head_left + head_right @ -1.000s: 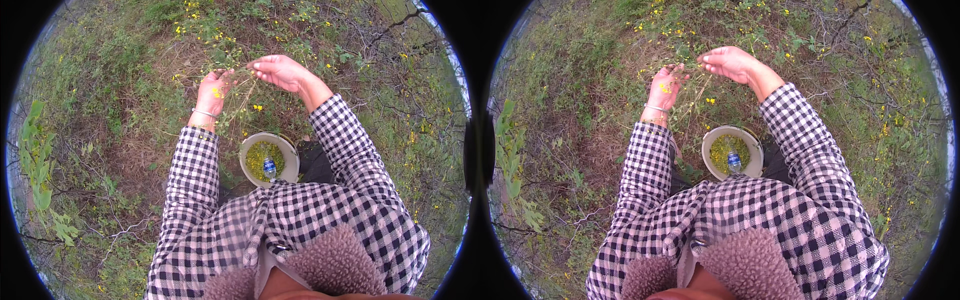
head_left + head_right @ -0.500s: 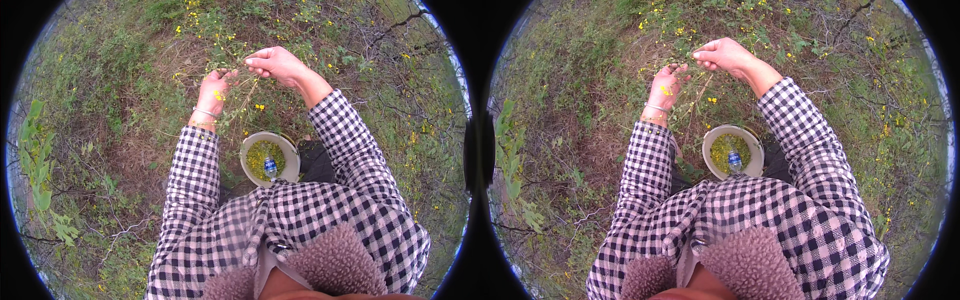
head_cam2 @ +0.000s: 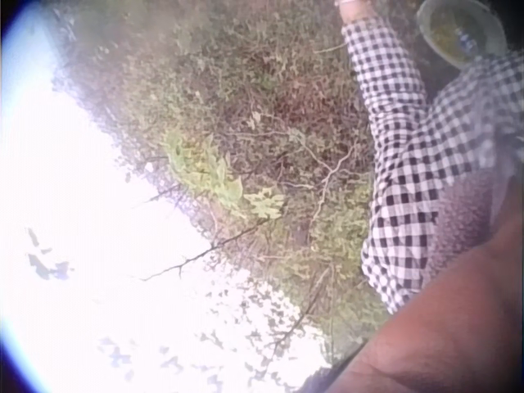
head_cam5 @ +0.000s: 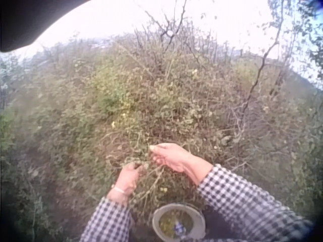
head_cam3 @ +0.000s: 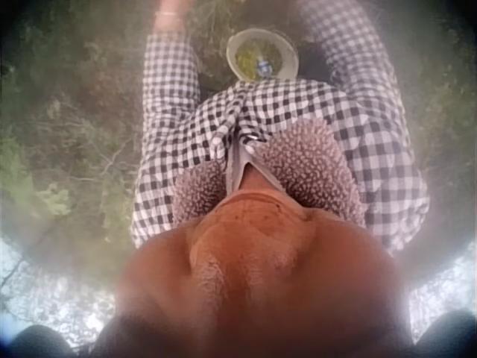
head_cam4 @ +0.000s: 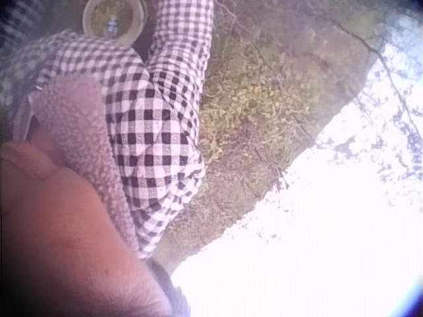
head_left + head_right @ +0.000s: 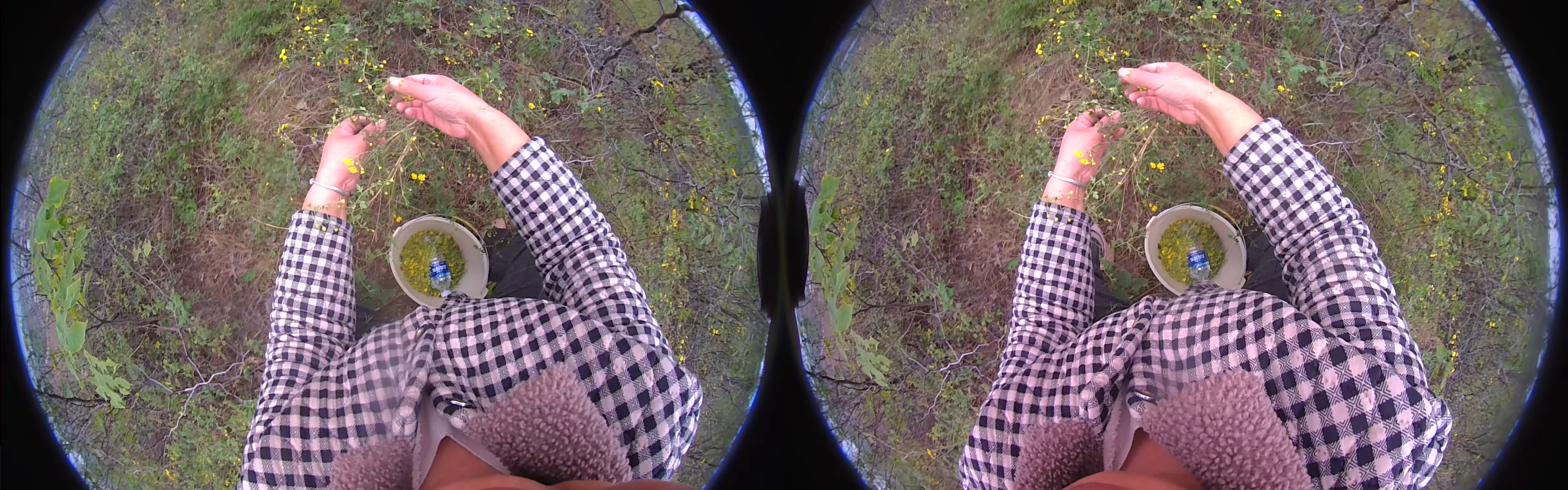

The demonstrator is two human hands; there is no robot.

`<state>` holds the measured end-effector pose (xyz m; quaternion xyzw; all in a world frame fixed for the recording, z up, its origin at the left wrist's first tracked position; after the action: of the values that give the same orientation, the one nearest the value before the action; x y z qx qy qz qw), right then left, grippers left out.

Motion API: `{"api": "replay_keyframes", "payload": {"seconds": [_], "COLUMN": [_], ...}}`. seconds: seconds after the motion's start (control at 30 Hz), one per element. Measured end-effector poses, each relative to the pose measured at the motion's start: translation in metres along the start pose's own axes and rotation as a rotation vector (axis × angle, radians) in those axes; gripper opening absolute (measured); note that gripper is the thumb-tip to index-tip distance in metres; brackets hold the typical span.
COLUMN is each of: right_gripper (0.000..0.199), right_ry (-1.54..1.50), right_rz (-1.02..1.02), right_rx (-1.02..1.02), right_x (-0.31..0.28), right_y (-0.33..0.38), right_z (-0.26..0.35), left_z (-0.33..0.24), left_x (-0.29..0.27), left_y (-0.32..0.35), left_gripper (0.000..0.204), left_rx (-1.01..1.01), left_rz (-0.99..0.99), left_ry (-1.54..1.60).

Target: The person picks small yellow flowers from surrounding plants and places them into a white bucket on the ground. They repeatedly reach for stems, pluck the flowers, and drop them into the bucket, which gradually fills with yellow blossoms.

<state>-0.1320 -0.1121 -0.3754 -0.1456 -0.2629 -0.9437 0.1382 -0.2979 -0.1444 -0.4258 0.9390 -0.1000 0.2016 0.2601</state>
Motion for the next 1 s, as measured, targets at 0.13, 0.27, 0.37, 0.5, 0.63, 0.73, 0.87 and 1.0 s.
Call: {"api": "replay_keyframes", "payload": {"seconds": [0.13,0.27,0.37,0.5,0.63,0.73,0.87,1.0], "right_gripper": [0.034,0.028,0.026,0.026,0.024,0.028,0.032,0.028], "right_ry": [0.227,0.436,0.626,0.909,0.906,1.012,1.192,1.176], "right_rz": [-0.147,-0.240,0.297,0.467,0.197,-0.038,-0.198,-0.183], "right_rx": [-0.056,-0.155,0.129,0.295,0.116,-0.144,-0.230,-0.239], "right_x": [0.001,-0.002,0.020,0.026,0.024,0.031,0.037,0.031], "right_y": [0.009,0.051,0.095,0.122,0.086,0.055,0.037,0.047], "right_z": [0.014,0.035,0.008,-0.010,0.012,0.021,0.008,0.007], "left_z": [-0.004,-0.002,0.004,0.011,0.012,0.012,0.009,0.002], "left_x": [-0.006,-0.019,-0.025,-0.025,-0.019,-0.013,-0.001,-0.008], "left_y": [0.002,0.004,0.003,-0.003,-0.010,-0.010,-0.007,-0.003], "left_gripper": [0.021,0.021,0.016,0.013,0.010,0.010,0.013,0.013], "left_rx": [-0.004,0.022,0.007,0.057,0.075,0.087,0.179,0.341], "left_rz": [-0.031,-0.043,-0.035,-0.044,-0.034,-0.091,-0.107,-0.192], "left_ry": [-0.025,0.001,-0.029,-0.113,-0.242,-0.464,-0.650,-0.783]}}
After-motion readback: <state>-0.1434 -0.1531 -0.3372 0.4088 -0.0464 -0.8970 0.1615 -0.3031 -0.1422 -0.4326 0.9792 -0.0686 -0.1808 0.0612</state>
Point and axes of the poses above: each hand's wrist, its own y-axis away from the middle knuckle, its own x-axis out of the palm, z = x × y, the point moved 5 cm from there along -y, towards the middle knuckle, and after that the axes turned 3 degrees about z, right-handed, at the moved point
